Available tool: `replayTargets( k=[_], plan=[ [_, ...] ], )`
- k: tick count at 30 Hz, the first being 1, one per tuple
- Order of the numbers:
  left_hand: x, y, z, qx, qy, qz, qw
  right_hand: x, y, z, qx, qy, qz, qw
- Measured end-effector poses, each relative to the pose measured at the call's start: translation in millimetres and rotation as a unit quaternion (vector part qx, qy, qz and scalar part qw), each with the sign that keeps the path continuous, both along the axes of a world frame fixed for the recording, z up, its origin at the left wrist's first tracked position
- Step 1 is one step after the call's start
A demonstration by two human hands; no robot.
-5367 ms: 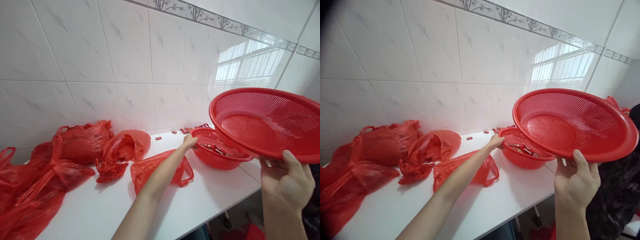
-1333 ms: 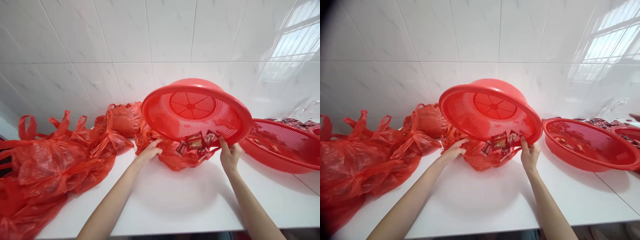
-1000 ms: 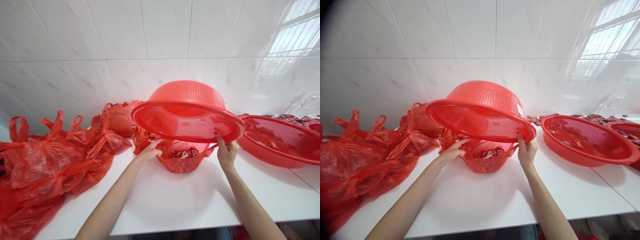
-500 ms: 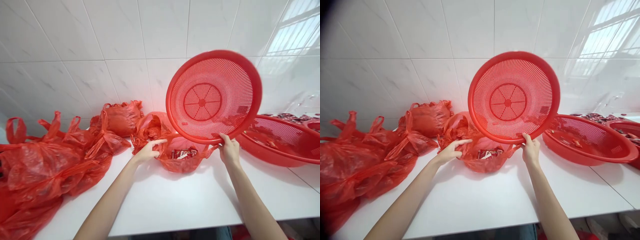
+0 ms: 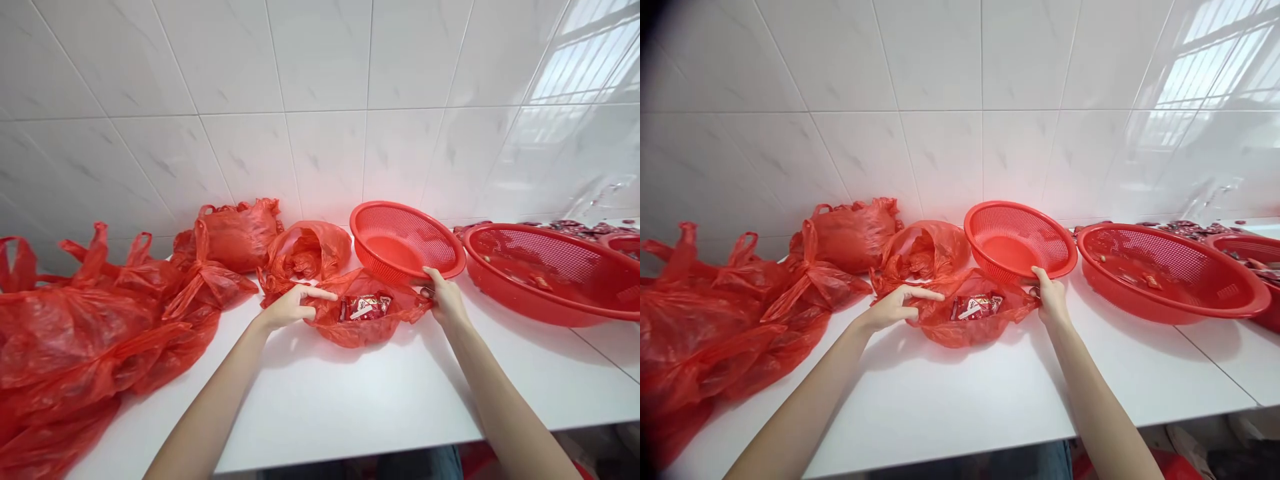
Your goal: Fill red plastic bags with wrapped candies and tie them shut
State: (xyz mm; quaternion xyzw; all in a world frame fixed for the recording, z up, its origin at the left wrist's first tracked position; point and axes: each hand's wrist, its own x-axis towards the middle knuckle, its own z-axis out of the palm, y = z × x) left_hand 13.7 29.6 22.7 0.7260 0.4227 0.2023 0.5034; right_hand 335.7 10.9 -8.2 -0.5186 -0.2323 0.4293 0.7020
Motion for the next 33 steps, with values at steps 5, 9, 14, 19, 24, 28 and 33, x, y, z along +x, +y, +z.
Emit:
replayTargets(
  k=[5, 9, 14, 19, 24, 28, 33],
  plan=[
    [0.6, -2.7, 1.9, 0.002, -0.014, 0.006, 1.0, 2.7, 0.2, 3.2, 0.009, -0.028, -0.022, 0.999],
    [-0.5, -3.2, 3.2, -0.011, -0.037, -0.018, 0.999, 1.0, -6.3, 8.3, -0.003, -0.11, 0.005, 0.994],
    [-3.4, -6.2, 7.0, 0.034, -0.013, -0.053, 0.998, -2.7, -17.3, 7.8, 0.0, -0.333, 0.021, 0.943],
    [0.1, -11.3, 5.9, 0.045, 0.079, -0.058, 0.994, -9.1, -23.6, 0.8, 0.096, -0.537, -0.035, 0.837],
    [21.0, -17.3, -5.9, 0.191, 0.122, 0.115, 0.967, -26.3, -30.6, -2.1, 0.209, -0.657, -0.045, 0.723],
    [43.9, -34.7, -13.0, 0.396, 0.07, 0.217, 0.889, -44.3, -36.9, -5.7, 0.218, -0.698, 0.125, 0.67],
    [63.6, -52.7, -27.3, 0.333, 0.095, 0.037, 0.938, -55.5, -37.6, -23.4, 0.128, -0.759, 0.23, 0.596]
  ],
)
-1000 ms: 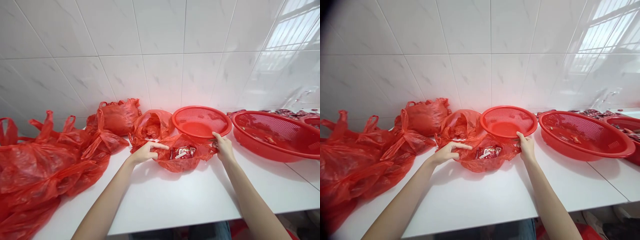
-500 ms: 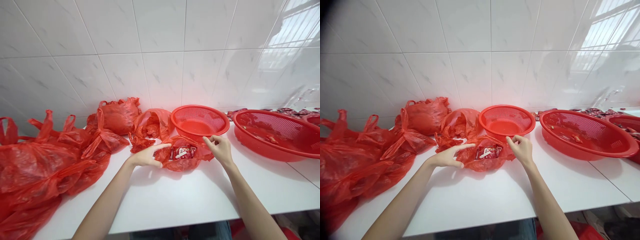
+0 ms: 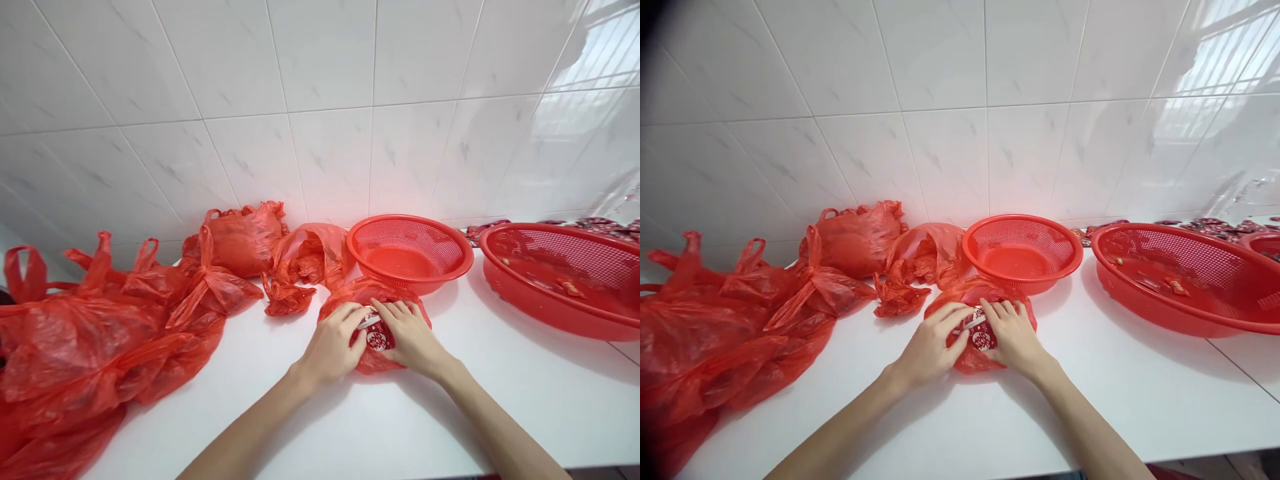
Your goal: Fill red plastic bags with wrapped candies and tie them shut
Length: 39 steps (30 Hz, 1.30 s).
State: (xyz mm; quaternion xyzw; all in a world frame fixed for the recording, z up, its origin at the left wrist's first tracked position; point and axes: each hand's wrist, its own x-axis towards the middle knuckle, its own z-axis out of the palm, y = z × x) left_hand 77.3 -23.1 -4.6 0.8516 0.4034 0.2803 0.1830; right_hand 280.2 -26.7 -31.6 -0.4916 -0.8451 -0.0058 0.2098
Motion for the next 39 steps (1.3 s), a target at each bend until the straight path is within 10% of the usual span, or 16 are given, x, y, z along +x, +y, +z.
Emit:
replayTargets(
  k=[5, 14, 25, 39],
  plan=[
    [3.6, 4.4, -15.3, -0.135, 0.068, 0.06, 0.987, -0.7, 2.9, -8.6, -0.021, -0.011, -0.018, 1.0],
    [8.4, 5.5, -18.2, -0.109, -0.102, 0.05, 0.988, 1.2, 5.0, -7.3, -0.055, 0.15, 0.025, 0.987],
    [-3.1, 18.2, -14.4, -0.084, 0.001, 0.154, 0.984, 8.6, 4.9, 6.5, -0.109, 0.235, 0.013, 0.966],
    [-12.0, 24.1, -14.5, -0.119, 0.002, 0.109, 0.987, 10.0, 6.7, 2.1, -0.093, 0.19, -0.015, 0.977]
  ],
)
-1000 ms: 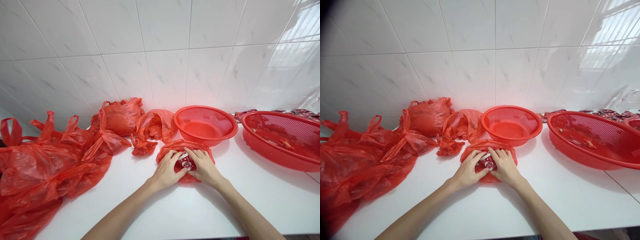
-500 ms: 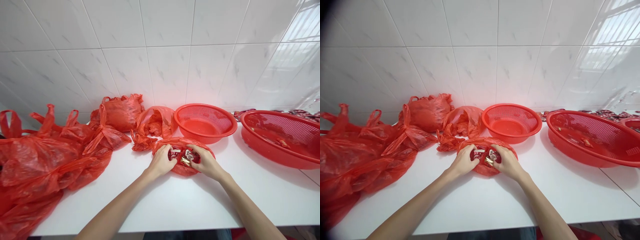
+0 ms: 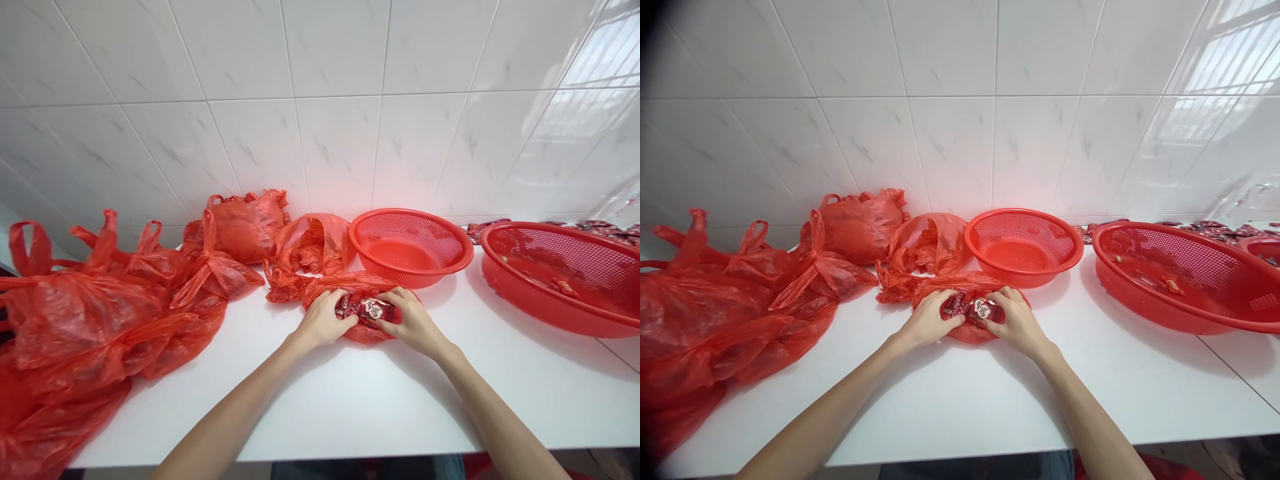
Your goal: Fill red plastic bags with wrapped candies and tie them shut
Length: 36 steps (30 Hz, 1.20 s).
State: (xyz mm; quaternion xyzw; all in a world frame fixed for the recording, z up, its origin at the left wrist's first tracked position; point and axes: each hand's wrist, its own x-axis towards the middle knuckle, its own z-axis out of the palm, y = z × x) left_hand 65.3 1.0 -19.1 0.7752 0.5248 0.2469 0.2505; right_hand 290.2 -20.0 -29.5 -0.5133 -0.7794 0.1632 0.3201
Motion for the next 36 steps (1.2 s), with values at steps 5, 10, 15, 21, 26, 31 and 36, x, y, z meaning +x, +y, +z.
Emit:
replayTargets(
  k=[5, 10, 15, 21, 26, 31, 36],
  plan=[
    [-2.4, 3.9, 1.4, -0.004, -0.006, 0.014, 1.0, 1.6, 3.0, -7.8, -0.016, -0.026, -0.008, 1.0],
    [-1.6, 4.8, -2.3, 0.002, -0.001, 0.023, 1.0, 3.5, 4.0, -13.1, -0.046, -0.038, -0.008, 0.998],
    [-0.2, 5.6, -7.2, 0.023, -0.036, -0.009, 0.999, 3.1, 3.0, -13.3, -0.061, -0.036, -0.016, 0.997],
    [4.2, 3.0, -16.4, 0.086, -0.07, -0.039, 0.993, 7.8, 3.5, -10.5, -0.056, -0.017, -0.009, 0.998],
    [15.5, -9.4, -19.3, 0.076, -0.051, -0.089, 0.992, 7.8, 4.2, -13.4, -0.068, 0.026, 0.003, 0.997],
    [21.9, -14.7, -18.5, 0.055, 0.015, -0.105, 0.993, 4.0, 3.5, -10.6, -0.075, 0.144, 0.028, 0.986],
    [20.4, -11.5, -21.5, 0.061, -0.004, -0.099, 0.993, 1.9, 4.6, -5.7, -0.095, 0.247, 0.039, 0.964]
  ],
)
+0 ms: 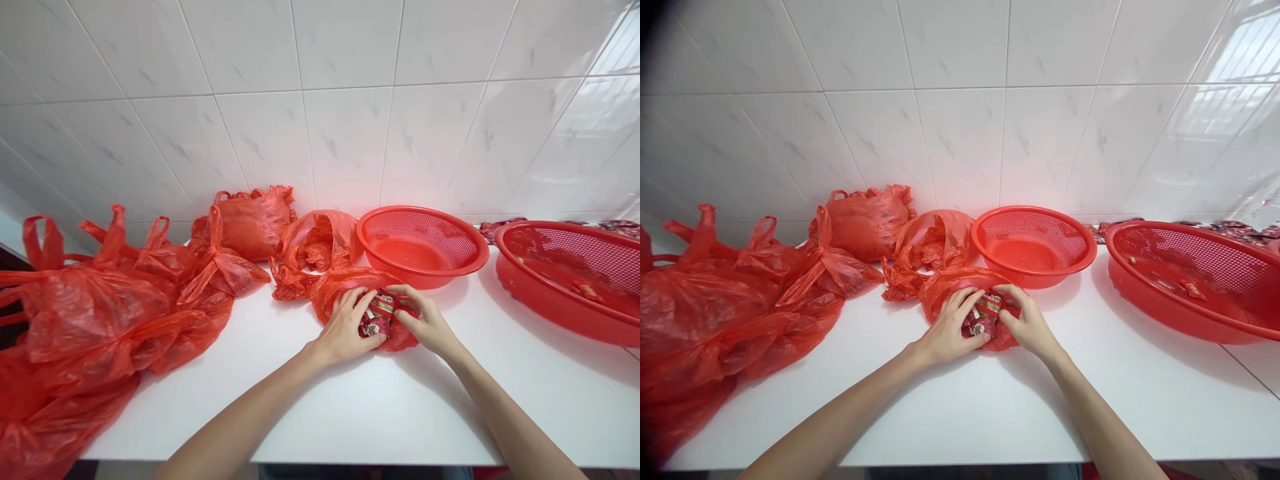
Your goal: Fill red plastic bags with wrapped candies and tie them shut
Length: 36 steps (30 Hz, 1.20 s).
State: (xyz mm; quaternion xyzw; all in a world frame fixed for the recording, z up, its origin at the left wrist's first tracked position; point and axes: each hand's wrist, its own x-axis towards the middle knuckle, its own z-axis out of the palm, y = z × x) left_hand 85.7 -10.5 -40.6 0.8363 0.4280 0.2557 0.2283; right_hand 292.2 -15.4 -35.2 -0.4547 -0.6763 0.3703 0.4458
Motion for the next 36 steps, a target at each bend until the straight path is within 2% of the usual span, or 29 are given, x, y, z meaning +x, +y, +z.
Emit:
replayTargets(
  k=[6, 10, 15, 18, 21, 26, 31, 36],
  plan=[
    [-2.0, 3.9, -1.3, 0.015, -0.035, 0.04, 0.998, -4.8, 3.9, -6.9, -0.013, -0.011, -0.025, 1.0],
    [-9.3, 12.1, -1.1, 0.033, -0.06, 0.091, 0.993, -6.3, 5.7, -10.4, -0.021, -0.024, -0.038, 0.999],
    [-20.3, 24.8, -4.6, 0.077, -0.059, 0.156, 0.983, -1.4, 8.2, -10.7, -0.013, 0.03, -0.09, 0.995],
    [-22.6, 26.9, -7.3, 0.086, -0.042, 0.171, 0.981, -1.4, 7.6, -9.1, -0.008, 0.06, -0.089, 0.994],
    [-21.0, 23.6, -6.9, 0.103, -0.043, 0.15, 0.982, -4.9, 4.3, -5.4, 0.001, 0.081, -0.083, 0.993],
    [-14.9, 13.0, 0.1, 0.13, -0.033, 0.061, 0.989, -9.9, -2.6, 2.2, 0.008, 0.111, -0.066, 0.992],
    [-14.9, 9.8, 5.6, 0.089, 0.006, 0.04, 0.995, -10.0, -4.1, 3.6, 0.003, 0.122, -0.062, 0.991],
    [-25.8, 19.2, 8.6, 0.064, 0.025, 0.03, 0.997, -10.3, -2.4, 0.7, 0.003, 0.114, -0.054, 0.992]
  ],
)
